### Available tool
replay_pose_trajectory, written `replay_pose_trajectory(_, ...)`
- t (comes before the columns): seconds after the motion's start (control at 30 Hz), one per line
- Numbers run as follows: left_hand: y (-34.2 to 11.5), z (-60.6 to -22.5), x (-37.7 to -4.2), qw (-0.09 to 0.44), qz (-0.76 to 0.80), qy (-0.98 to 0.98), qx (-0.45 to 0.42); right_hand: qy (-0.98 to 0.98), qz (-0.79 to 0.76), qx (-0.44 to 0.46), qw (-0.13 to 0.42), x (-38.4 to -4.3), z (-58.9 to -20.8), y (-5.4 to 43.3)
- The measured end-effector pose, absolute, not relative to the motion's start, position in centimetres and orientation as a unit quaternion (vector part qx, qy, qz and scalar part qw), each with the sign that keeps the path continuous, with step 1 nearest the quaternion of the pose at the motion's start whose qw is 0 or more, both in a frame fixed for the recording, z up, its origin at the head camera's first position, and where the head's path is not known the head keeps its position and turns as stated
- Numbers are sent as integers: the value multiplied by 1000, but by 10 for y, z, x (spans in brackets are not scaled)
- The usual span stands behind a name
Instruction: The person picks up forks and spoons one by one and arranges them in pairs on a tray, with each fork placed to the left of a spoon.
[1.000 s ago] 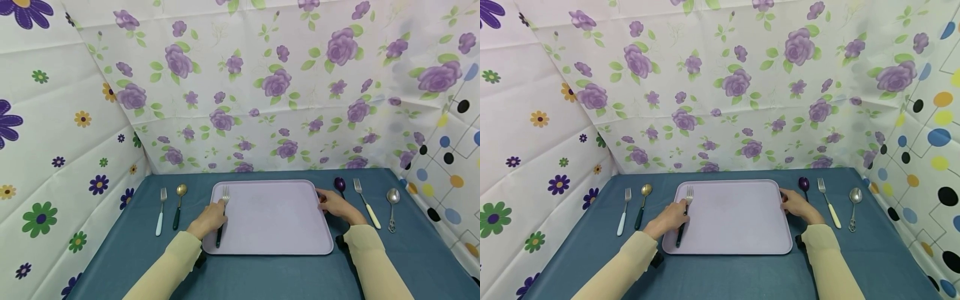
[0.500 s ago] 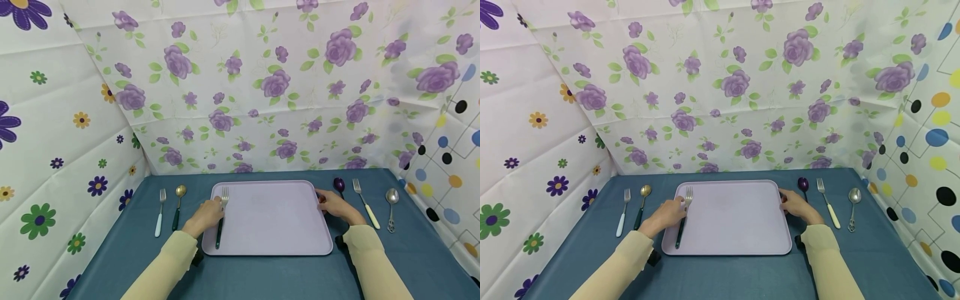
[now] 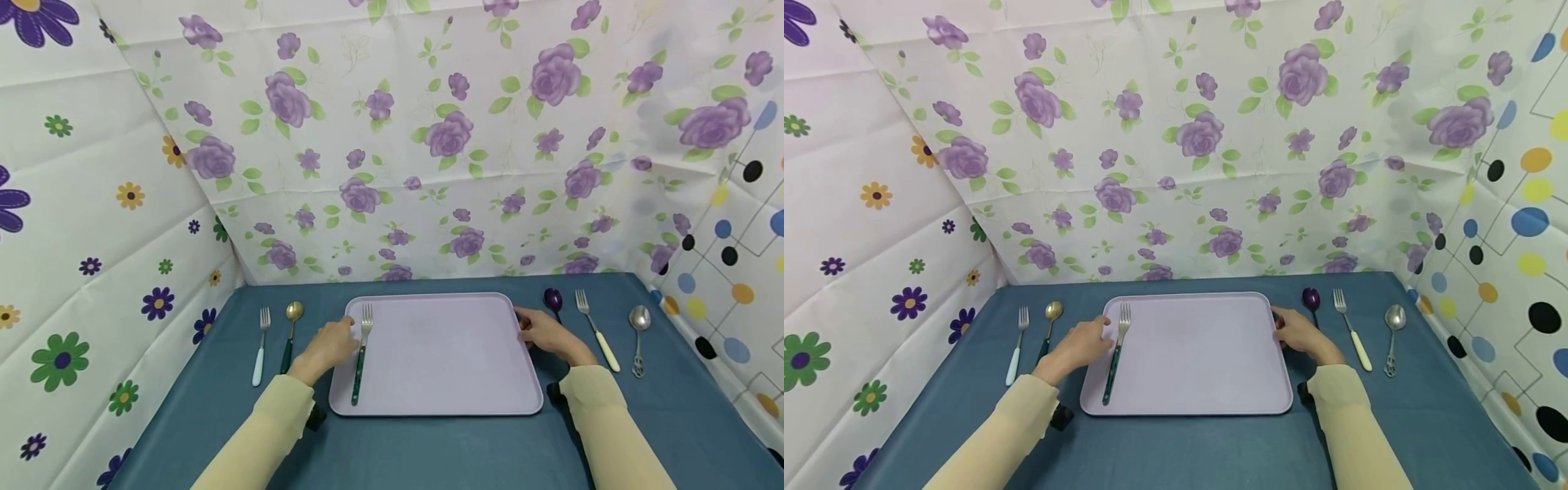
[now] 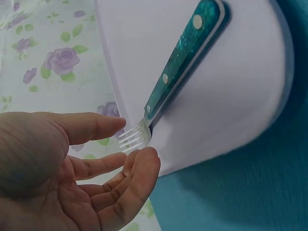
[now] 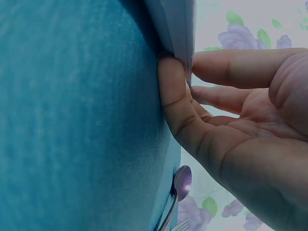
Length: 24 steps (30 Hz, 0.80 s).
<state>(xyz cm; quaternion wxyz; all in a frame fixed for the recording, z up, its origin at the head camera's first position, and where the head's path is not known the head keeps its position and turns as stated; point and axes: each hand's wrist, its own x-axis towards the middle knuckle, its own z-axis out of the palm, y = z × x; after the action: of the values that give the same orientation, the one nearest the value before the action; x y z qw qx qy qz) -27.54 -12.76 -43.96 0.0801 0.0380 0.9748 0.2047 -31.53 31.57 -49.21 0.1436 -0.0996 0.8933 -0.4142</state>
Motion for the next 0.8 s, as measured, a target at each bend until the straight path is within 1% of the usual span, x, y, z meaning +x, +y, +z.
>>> replay_pose_trajectory(0.47, -152, -429, -275, 79, 205, 974, 51, 893, -418, -91, 141, -312, -487, 313)
replay_pose_trajectory(0.8, -165, -429, -277, 77, 202, 976, 35, 889, -425, -94, 139, -313, -491, 314)
